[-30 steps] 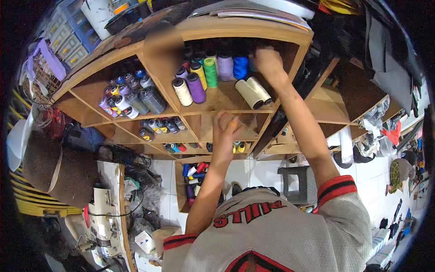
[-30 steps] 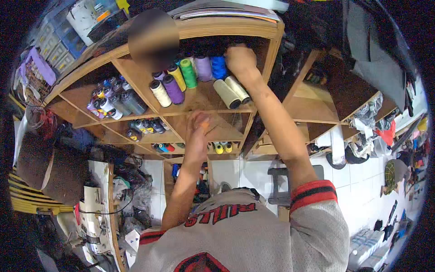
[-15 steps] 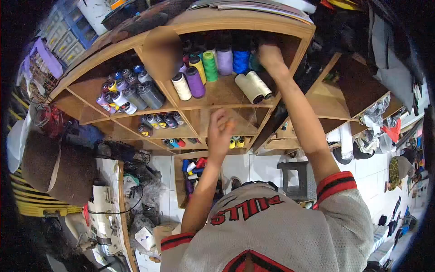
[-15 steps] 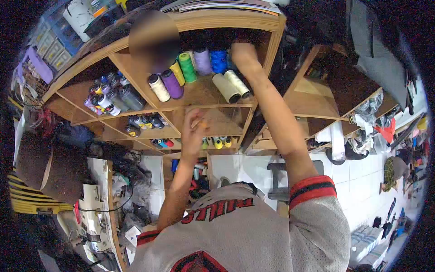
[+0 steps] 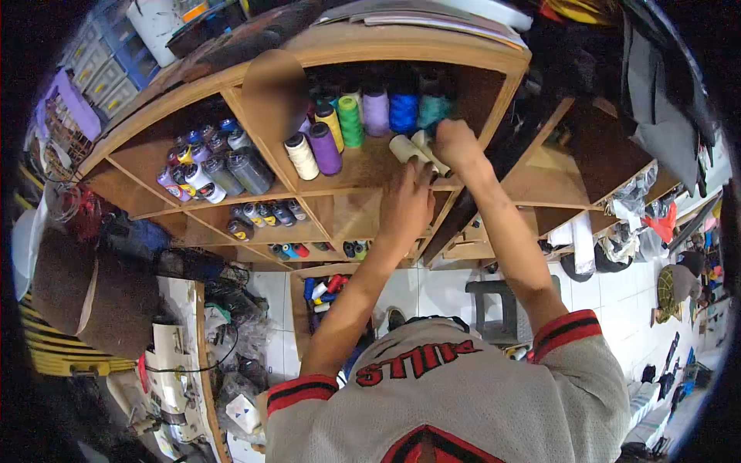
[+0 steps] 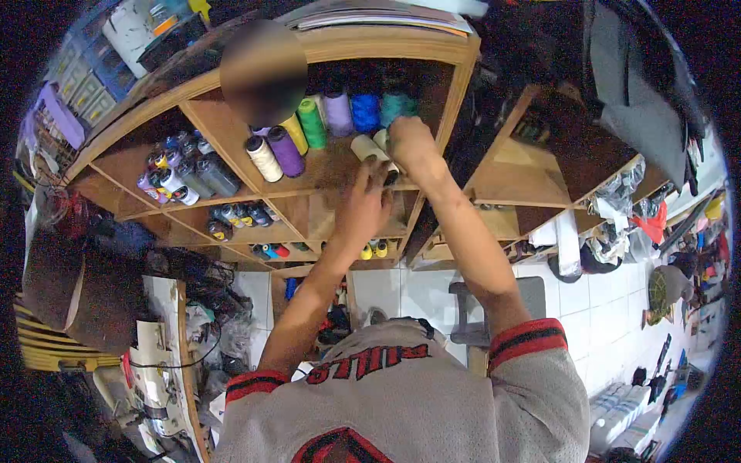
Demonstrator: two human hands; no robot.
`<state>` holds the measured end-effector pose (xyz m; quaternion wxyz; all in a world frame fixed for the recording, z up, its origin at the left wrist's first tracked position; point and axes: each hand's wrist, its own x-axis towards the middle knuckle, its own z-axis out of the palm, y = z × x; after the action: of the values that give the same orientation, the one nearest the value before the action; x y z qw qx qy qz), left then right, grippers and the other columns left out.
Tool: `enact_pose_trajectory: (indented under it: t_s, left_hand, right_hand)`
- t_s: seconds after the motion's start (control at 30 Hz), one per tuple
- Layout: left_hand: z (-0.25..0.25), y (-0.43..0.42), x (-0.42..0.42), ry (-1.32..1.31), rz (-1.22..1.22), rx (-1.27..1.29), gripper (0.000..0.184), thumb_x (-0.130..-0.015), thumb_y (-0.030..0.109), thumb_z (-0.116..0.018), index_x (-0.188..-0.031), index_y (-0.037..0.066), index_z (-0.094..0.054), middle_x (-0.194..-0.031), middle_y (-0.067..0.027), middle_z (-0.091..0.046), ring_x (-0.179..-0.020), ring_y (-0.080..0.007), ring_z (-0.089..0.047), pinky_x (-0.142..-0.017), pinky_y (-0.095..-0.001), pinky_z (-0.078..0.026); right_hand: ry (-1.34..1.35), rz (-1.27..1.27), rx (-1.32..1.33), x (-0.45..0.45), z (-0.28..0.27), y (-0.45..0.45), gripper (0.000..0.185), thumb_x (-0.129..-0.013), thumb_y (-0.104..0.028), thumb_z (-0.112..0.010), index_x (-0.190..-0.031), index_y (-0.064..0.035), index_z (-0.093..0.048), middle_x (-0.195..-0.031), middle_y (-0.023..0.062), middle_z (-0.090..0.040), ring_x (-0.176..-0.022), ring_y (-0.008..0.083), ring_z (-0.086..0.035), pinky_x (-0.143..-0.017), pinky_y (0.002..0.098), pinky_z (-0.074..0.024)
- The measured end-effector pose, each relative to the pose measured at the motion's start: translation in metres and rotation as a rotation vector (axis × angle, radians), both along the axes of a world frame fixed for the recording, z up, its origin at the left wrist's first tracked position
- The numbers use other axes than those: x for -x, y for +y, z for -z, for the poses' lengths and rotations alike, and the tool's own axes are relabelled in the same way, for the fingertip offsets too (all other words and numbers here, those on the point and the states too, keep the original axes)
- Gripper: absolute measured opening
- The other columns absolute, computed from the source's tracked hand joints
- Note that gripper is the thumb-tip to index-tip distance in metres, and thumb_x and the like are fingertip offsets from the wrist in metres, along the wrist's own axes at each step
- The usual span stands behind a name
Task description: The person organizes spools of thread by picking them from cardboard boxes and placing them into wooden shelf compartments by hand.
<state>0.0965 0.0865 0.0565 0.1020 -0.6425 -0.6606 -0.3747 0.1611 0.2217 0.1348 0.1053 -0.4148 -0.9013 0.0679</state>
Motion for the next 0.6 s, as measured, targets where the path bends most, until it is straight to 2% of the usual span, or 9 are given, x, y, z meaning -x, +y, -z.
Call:
enact_pose_trajectory:
  t_s: [0.1,0.17,0.23,0.27,0.37,0.43,0.47,0.5,0.6]
  left_hand:
    - [0.000,-0.001,0.005,-0.054,-0.022,0.045,0.051,-0.075,0.010,-0.061,-0.124,0.007,-0.048,-0.129,-0.0196,-0.043,-0.106,-0.0372,-0.053,-0.089,-0.0414,-0.046]
    - [0.005,-0.003,0.006,-0.150,0.014,0.073,0.048,-0.076,0.011,-0.060,-0.122,0.004,-0.048,-0.129,-0.0200,-0.045,-0.107,-0.0346,-0.053,-0.089,-0.0416,-0.046]
    - [0.002,-0.004,0.011,-0.234,0.057,0.144,0.046,-0.078,0.011,-0.059,-0.122,0.004,-0.048,-0.129,-0.0194,-0.045,-0.105,-0.0346,-0.055,-0.089,-0.0416,-0.046]
    - [0.007,-0.002,0.013,-0.277,0.116,0.057,0.044,-0.079,0.011,-0.058,-0.121,0.005,-0.049,-0.130,-0.0177,-0.044,-0.097,-0.0350,-0.059,-0.085,-0.0411,-0.048]
    - [0.008,0.002,0.019,-0.043,0.036,-0.062,0.044,-0.079,0.011,-0.058,-0.121,0.006,-0.049,-0.122,-0.0182,-0.051,-0.090,-0.0354,-0.061,-0.079,-0.0418,-0.050]
    - [-0.002,-0.001,0.018,-0.163,0.040,0.115,0.043,-0.079,0.011,-0.058,-0.120,0.005,-0.050,-0.113,-0.0193,-0.056,-0.089,-0.0354,-0.061,-0.077,-0.0421,-0.050]
    - [-0.008,-0.003,0.019,-0.221,0.043,0.202,0.042,-0.079,0.011,-0.058,-0.120,0.005,-0.050,-0.109,-0.0199,-0.059,-0.088,-0.0354,-0.061,-0.076,-0.0423,-0.050]
    - [-0.009,-0.004,0.018,-0.255,0.061,0.195,0.040,-0.079,0.012,-0.058,-0.118,0.005,-0.051,-0.105,-0.0201,-0.060,-0.088,-0.0359,-0.061,-0.076,-0.0426,-0.050]
    - [-0.013,-0.003,0.024,-0.282,0.106,0.097,0.033,-0.080,0.012,-0.057,-0.112,0.005,-0.053,-0.098,-0.0195,-0.062,-0.087,-0.0363,-0.061,-0.074,-0.0427,-0.050]
  right_hand:
    - [-0.031,0.056,0.041,-0.003,0.021,0.002,0.020,-0.071,-0.011,-0.060,-0.085,0.0020,-0.067,-0.095,0.0237,-0.063,-0.088,0.0370,-0.063,-0.075,0.0430,-0.0521]
    - [-0.055,0.098,-0.021,-0.007,0.035,0.005,0.025,-0.070,-0.017,-0.064,-0.089,-0.0002,-0.066,-0.097,0.0229,-0.063,-0.088,0.0362,-0.063,-0.074,0.0422,-0.0525]
    - [-0.009,0.144,-0.096,-0.015,0.013,-0.017,0.029,-0.069,-0.021,-0.067,-0.091,-0.0014,-0.066,-0.098,0.0226,-0.063,-0.089,0.0360,-0.063,-0.074,0.0421,-0.0526]
    - [-0.030,0.166,0.037,-0.019,-0.007,-0.025,0.036,-0.067,-0.029,-0.071,-0.092,-0.0030,-0.067,-0.094,0.0219,-0.065,-0.086,0.0369,-0.064,-0.074,0.0426,-0.0525]
    - [0.089,0.190,0.004,-0.041,-0.050,-0.056,0.040,-0.067,-0.032,-0.069,-0.095,-0.0030,-0.067,-0.089,0.0228,-0.065,-0.082,0.0360,-0.064,-0.074,0.0419,-0.0520]
    - [0.393,0.033,-0.015,-0.064,-0.070,-0.070,0.042,-0.068,-0.032,-0.067,-0.097,-0.0020,-0.066,-0.085,0.0234,-0.064,-0.080,0.0339,-0.065,-0.072,0.0387,-0.0516]
    - [0.466,-0.030,0.080,-0.073,-0.084,-0.078,0.043,-0.068,-0.031,-0.066,-0.098,-0.0005,-0.065,-0.082,0.0234,-0.064,-0.079,0.0314,-0.066,-0.071,0.0358,-0.0511]
    - [0.537,-0.101,0.037,-0.080,-0.087,-0.079,0.045,-0.068,-0.033,-0.067,-0.099,0.0001,-0.064,-0.084,0.0222,-0.065,-0.079,0.0289,-0.066,-0.071,0.0345,-0.0507]
    - [0.730,-0.147,0.147,-0.094,-0.098,-0.082,0.042,-0.073,-0.029,-0.066,-0.103,0.0005,-0.064,-0.089,0.0168,-0.066,-0.082,0.0203,-0.064,-0.075,0.0304,-0.0483]
